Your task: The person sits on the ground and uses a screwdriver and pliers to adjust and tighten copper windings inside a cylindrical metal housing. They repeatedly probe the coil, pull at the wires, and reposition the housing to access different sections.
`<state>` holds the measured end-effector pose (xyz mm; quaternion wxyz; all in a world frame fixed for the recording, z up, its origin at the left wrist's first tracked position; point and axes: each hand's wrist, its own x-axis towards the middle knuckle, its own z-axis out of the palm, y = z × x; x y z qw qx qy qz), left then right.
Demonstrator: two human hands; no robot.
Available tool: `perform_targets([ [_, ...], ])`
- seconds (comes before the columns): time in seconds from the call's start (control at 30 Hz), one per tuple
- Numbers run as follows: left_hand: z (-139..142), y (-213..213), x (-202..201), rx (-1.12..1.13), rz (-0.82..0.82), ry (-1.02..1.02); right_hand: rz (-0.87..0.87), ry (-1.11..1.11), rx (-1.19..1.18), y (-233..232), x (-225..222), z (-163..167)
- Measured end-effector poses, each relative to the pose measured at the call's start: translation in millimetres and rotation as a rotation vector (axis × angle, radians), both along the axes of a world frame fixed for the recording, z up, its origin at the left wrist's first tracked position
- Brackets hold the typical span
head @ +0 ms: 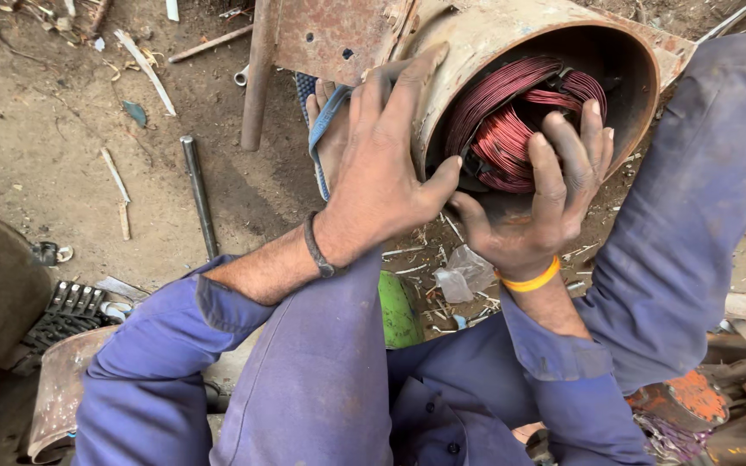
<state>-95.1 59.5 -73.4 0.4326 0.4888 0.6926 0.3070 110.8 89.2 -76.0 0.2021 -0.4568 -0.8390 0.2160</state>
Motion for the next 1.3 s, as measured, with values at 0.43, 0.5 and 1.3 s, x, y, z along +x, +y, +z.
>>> perform_targets([
  [0.43, 8, 7, -10, 0.112, -0.106, 0.065, -0.048, -0.062, -0.052, 12, -13, 18],
  [0.5, 13, 10, -16, 0.219, -0.247, 0.295, -0.054, -0.045, -0.133, 27, -9, 27],
  [1.3, -4, 30, -14, 0.187, -0.391, 0.208, 0.237, -0.040, -0.109, 116, 43, 17],
])
